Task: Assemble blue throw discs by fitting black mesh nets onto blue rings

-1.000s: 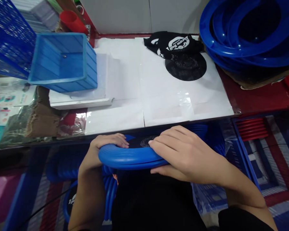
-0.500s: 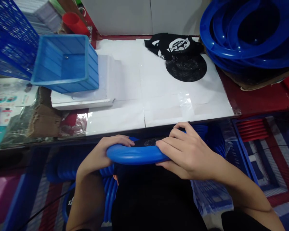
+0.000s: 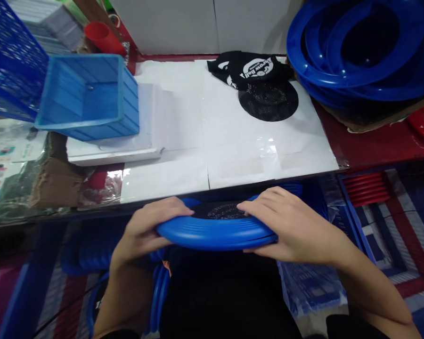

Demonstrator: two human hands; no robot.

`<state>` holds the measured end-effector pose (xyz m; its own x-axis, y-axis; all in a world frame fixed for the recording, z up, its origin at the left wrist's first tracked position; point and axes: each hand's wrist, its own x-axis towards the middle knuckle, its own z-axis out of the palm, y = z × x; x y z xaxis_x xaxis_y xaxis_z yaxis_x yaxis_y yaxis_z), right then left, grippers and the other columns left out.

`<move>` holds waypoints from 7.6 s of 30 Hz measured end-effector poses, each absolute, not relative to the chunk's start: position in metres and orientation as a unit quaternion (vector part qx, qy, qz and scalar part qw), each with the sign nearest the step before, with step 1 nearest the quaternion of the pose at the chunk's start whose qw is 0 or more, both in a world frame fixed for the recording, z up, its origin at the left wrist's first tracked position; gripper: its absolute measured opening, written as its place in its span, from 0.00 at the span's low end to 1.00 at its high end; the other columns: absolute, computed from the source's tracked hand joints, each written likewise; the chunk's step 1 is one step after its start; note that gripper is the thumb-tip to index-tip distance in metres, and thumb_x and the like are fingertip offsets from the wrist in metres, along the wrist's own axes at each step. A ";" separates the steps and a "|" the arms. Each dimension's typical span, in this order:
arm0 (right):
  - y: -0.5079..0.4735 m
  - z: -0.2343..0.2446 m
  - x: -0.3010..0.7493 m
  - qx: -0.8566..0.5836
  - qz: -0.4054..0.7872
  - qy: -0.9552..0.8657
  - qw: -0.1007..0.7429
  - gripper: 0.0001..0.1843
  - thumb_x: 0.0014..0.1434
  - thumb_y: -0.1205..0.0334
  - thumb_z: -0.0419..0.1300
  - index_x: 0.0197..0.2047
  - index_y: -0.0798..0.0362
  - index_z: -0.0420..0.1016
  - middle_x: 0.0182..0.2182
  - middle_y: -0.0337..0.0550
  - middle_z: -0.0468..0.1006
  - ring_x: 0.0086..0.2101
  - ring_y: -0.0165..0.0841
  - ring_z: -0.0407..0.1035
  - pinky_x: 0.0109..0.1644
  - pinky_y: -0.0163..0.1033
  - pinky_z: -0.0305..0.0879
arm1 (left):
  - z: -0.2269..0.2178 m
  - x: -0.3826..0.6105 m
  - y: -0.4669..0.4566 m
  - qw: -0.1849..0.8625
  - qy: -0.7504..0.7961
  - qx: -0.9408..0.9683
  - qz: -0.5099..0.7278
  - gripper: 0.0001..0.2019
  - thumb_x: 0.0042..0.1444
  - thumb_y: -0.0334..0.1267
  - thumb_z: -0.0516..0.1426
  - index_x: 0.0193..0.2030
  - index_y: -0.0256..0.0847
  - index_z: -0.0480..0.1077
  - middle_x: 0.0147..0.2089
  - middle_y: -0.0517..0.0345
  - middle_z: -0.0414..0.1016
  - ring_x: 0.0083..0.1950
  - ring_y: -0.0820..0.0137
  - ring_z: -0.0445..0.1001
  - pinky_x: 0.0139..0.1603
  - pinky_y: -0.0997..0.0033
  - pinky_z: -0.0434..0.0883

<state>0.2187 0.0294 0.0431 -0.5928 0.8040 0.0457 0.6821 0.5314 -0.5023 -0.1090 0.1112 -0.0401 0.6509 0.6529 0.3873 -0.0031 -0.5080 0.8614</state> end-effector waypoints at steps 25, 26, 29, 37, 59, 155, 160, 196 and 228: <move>0.026 0.039 0.217 -0.423 0.187 -0.872 0.161 0.17 0.72 0.58 0.62 0.60 0.54 0.74 0.49 0.49 0.86 0.42 0.40 0.81 0.47 0.44 0.73 | 0.003 -0.088 0.107 0.263 0.137 0.919 0.260 0.20 0.76 0.44 0.57 0.68 0.36 0.70 0.49 0.46 0.85 0.45 0.64 0.85 0.46 0.67 0.79; 0.025 0.040 0.218 -0.423 0.188 -0.871 0.165 0.17 0.73 0.57 0.63 0.61 0.55 0.74 0.49 0.49 0.86 0.42 0.40 0.81 0.48 0.44 0.74 | 0.002 -0.087 0.107 0.260 0.133 0.919 0.264 0.19 0.76 0.43 0.56 0.67 0.36 0.70 0.50 0.45 0.86 0.45 0.64 0.85 0.46 0.67 0.79; 0.023 0.040 0.222 -0.422 0.209 -0.865 0.175 0.23 0.73 0.53 0.64 0.65 0.56 0.71 0.51 0.52 0.86 0.45 0.41 0.82 0.51 0.45 0.76 | 0.000 -0.089 0.108 0.274 0.122 0.912 0.279 0.17 0.77 0.42 0.55 0.65 0.35 0.71 0.50 0.45 0.86 0.46 0.64 0.86 0.47 0.68 0.79; 0.021 0.035 0.218 -0.407 0.195 -0.871 0.193 0.18 0.77 0.59 0.57 0.65 0.58 0.71 0.52 0.55 0.85 0.48 0.42 0.81 0.54 0.47 0.78 | -0.001 -0.090 0.100 0.257 0.159 0.907 0.295 0.16 0.72 0.33 0.57 0.63 0.34 0.72 0.52 0.44 0.87 0.48 0.62 0.87 0.48 0.66 0.82; 0.032 0.002 0.240 -0.412 0.307 -0.807 0.289 0.14 0.70 0.57 0.67 0.56 0.51 0.77 0.46 0.46 0.85 0.47 0.38 0.81 0.56 0.45 0.79 | -0.089 -0.167 0.142 0.439 0.184 0.743 0.470 0.16 0.70 0.53 0.62 0.57 0.48 0.80 0.41 0.48 0.86 0.48 0.53 0.86 0.57 0.40 0.83; 0.020 0.000 0.163 -0.385 0.124 -0.865 0.295 0.16 0.78 0.59 0.57 0.59 0.64 0.74 0.45 0.55 0.86 0.41 0.43 0.81 0.42 0.48 0.76 | -0.015 -0.085 0.065 0.208 0.216 0.889 0.346 0.16 0.72 0.37 0.62 0.60 0.29 0.74 0.50 0.39 0.87 0.48 0.57 0.88 0.46 0.60 0.85; 0.019 -0.009 0.162 -0.392 0.130 -0.853 0.320 0.16 0.76 0.59 0.58 0.57 0.64 0.75 0.42 0.55 0.86 0.38 0.43 0.81 0.38 0.47 0.75 | -0.020 -0.080 0.059 0.212 0.238 0.879 0.354 0.15 0.71 0.39 0.63 0.58 0.29 0.75 0.49 0.40 0.87 0.46 0.58 0.88 0.47 0.62 0.85; 0.025 -0.120 0.284 -0.515 0.193 -0.681 0.483 0.21 0.72 0.50 0.60 0.61 0.51 0.80 0.49 0.55 0.87 0.47 0.51 0.84 0.49 0.56 0.84 | -0.107 -0.105 0.082 0.309 0.353 0.754 0.460 0.14 0.64 0.44 0.69 0.50 0.37 0.81 0.41 0.48 0.86 0.38 0.62 0.86 0.42 0.65 0.82; 0.013 -0.140 0.284 -0.509 0.364 -0.701 0.343 0.26 0.74 0.45 0.61 0.68 0.49 0.75 0.63 0.57 0.81 0.63 0.47 0.77 0.68 0.54 0.75 | -0.116 -0.120 0.058 0.317 0.327 0.752 0.478 0.16 0.65 0.40 0.70 0.57 0.38 0.81 0.48 0.43 0.88 0.48 0.60 0.87 0.50 0.61 0.84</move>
<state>0.2841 0.0132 -0.1403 -0.2468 0.9627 0.1109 0.4636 0.2178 -0.8588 -0.1203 0.0582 -0.1165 0.3304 0.7936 0.5110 0.1884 -0.5859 0.7882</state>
